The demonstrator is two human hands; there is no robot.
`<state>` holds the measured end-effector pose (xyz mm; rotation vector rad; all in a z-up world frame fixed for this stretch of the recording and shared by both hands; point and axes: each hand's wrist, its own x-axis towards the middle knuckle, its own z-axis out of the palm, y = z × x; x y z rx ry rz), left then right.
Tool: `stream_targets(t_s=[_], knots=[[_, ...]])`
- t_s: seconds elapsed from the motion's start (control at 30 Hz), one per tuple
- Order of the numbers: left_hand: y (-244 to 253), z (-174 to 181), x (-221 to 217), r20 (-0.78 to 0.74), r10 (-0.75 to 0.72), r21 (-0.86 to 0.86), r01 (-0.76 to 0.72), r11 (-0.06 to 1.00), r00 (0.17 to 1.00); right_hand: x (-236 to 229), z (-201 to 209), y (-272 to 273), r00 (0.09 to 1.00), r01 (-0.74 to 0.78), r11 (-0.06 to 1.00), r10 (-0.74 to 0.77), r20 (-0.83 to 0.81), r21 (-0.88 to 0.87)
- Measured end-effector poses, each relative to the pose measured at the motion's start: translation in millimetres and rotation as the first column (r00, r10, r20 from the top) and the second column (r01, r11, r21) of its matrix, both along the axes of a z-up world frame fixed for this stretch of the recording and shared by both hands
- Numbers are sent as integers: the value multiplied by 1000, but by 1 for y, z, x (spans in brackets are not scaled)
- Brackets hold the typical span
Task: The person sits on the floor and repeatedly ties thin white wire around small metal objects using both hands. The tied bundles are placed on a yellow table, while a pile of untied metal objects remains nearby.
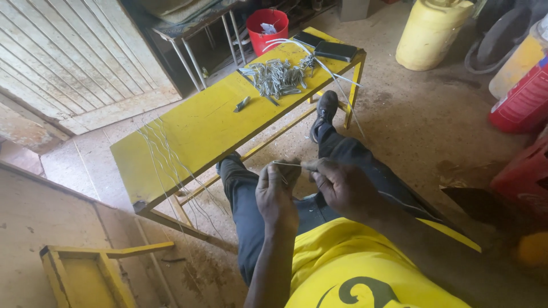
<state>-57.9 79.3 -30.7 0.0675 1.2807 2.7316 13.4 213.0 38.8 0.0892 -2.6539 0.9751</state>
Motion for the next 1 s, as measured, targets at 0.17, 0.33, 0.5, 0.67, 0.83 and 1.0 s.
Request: stream_targets(t_s=[0.17, 0.33, 0.5, 0.67, 0.83, 1.0], knots=[[-1, 12, 1, 195, -42, 314, -21, 949, 980, 5, 22, -23, 987, -36, 988, 59, 151, -148], [-7, -1, -7, 60, -140, 435, 100, 895, 988, 6, 26, -24, 986, -38, 985, 64, 153, -166], [-6, 8, -2, -181, -281, 218, 317, 923, 943, 9, 22, -4, 999, 53, 991, -51, 18, -123], [-18, 6, -10, -351, -354, -67, 353, 933, 867, 10, 6, 23, 985, 144, 989, -141, 97, -34], [-20, 6, -10, -395, -322, -206, 259, 944, 861, 15, 25, 12, 979, 113, 994, -114, 168, 13], [-8, -3, -8, -349, -216, -91, 196, 976, 912, 9, 9, 16, 991, 88, 986, -101, 83, 141]])
